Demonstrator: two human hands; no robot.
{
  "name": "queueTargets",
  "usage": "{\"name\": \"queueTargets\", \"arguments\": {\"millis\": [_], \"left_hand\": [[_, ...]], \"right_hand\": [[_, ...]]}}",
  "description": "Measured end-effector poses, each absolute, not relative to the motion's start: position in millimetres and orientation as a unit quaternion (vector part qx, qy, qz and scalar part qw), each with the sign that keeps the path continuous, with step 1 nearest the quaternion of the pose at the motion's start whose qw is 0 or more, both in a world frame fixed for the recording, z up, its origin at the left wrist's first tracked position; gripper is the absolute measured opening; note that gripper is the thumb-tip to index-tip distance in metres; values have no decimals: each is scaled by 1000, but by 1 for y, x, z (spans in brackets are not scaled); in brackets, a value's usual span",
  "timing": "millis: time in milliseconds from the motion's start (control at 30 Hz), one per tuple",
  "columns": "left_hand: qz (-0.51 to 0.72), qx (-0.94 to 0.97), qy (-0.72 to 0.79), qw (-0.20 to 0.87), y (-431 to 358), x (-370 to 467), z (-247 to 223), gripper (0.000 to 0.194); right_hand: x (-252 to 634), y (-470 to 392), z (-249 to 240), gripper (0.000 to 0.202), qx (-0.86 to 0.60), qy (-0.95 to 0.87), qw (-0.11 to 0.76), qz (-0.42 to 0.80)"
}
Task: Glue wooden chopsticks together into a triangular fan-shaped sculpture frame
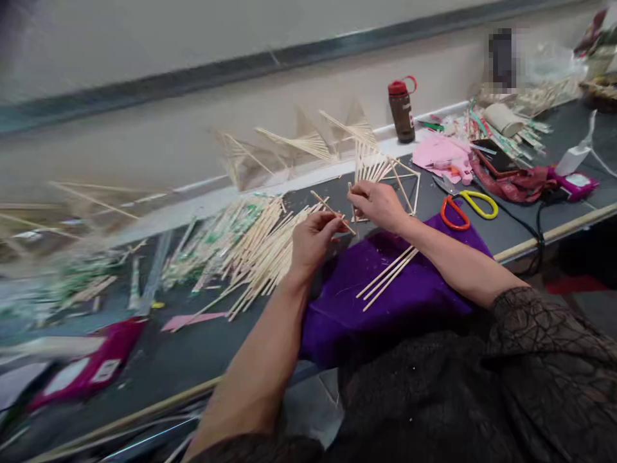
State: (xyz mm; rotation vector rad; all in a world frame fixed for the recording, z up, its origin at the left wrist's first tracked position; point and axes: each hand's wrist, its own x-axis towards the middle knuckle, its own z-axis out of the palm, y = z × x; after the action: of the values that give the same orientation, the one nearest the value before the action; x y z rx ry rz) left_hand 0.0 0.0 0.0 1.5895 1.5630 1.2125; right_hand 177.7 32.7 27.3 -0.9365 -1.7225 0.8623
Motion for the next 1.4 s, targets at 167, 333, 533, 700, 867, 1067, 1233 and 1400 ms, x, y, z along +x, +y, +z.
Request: {"name": "queueTargets", "arguments": {"millis": [167, 333, 533, 700, 867, 1067, 1233, 1400], "left_hand": [[455, 598, 581, 312, 3, -1, -3, 29], [453, 604, 568, 327, 3, -1, -5, 25], [443, 615, 562, 332, 3, -1, -6, 29], [435, 621, 562, 331, 5, -2, -8, 35], [426, 630, 559, 330, 5, -3, -8, 35], [421, 638, 557, 325, 7, -5, -8, 37], [419, 641, 558, 318, 7, -5, -9, 35], [419, 646, 557, 311, 5, -3, -8, 33]], "right_hand": [[173, 37, 22, 15, -408, -700, 476, 340], [165, 38, 19, 14, -398, -724, 473, 305], [162, 38, 19, 13, -388, -752, 469, 254], [164, 38, 19, 13, -391, -755, 470, 237], [164, 40, 18, 16, -386, -763, 465, 231], [161, 41, 17, 18, -372, -766, 461, 249], [160, 43, 17, 18, -383, -760, 461, 254], [160, 43, 18, 17, -377, -758, 467, 255]]}}
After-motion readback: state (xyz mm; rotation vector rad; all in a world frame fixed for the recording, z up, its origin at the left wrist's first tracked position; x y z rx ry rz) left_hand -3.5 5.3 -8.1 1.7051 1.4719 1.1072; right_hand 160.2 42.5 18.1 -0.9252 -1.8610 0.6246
